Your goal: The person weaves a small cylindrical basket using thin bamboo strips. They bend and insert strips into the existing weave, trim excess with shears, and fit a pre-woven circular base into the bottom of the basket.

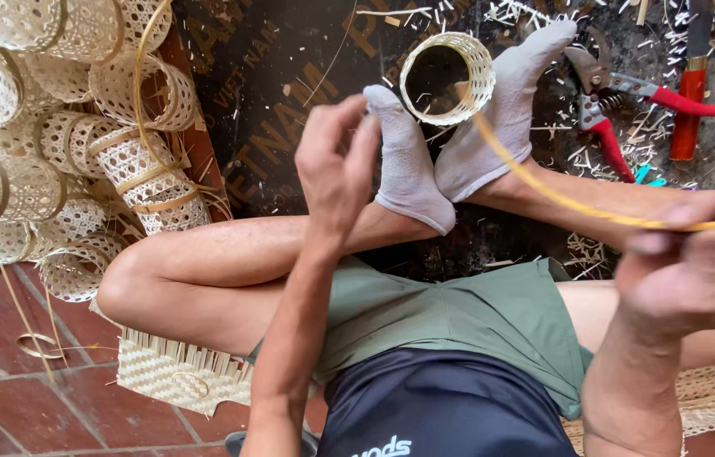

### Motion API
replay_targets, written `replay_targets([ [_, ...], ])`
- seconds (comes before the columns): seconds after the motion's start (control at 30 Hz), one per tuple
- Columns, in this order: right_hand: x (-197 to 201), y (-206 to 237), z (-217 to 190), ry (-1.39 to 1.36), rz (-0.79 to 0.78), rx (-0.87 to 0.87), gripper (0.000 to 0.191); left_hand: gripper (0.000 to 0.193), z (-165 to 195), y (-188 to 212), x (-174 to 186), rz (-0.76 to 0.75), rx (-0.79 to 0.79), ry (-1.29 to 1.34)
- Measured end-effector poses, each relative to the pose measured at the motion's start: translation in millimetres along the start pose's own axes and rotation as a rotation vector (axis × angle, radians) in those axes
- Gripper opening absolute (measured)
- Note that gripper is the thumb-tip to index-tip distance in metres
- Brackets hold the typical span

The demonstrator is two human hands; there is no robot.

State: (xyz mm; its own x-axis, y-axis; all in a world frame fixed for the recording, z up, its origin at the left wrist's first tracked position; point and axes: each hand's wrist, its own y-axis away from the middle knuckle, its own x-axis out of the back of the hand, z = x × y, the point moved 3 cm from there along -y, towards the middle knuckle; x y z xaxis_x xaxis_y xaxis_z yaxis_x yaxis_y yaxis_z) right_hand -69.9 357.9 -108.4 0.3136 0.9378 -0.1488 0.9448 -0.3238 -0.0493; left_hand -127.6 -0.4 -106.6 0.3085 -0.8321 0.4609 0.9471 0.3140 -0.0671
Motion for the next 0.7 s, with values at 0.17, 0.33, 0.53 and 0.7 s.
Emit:
replay_targets([
  [0.17,86.3,-37.4,52.0,-0.4,0.059,-0.196,0.031,0.031,-21.3,-46.7,-41.0,0.04,-0.332,-0.348],
  [0.33,91.6,-47.2,69.8,-0.549,0.047,-0.224,0.031,0.019,-27.3,-89.4,-56.4,-0.283,-0.051,-0.241],
  [0.53,86.0,-66.0,82.9,-0.776,0.08,-0.317,0.032,0.018,-24.2,-79.2,-47.5,-0.476,0.096,-0.136],
  [0.7,100.9,-69.9,74.6,-0.584,0.038,-0.351,0.024,0.025,-23.5,-78.4,-54.2,-0.519,0.11,0.006],
])
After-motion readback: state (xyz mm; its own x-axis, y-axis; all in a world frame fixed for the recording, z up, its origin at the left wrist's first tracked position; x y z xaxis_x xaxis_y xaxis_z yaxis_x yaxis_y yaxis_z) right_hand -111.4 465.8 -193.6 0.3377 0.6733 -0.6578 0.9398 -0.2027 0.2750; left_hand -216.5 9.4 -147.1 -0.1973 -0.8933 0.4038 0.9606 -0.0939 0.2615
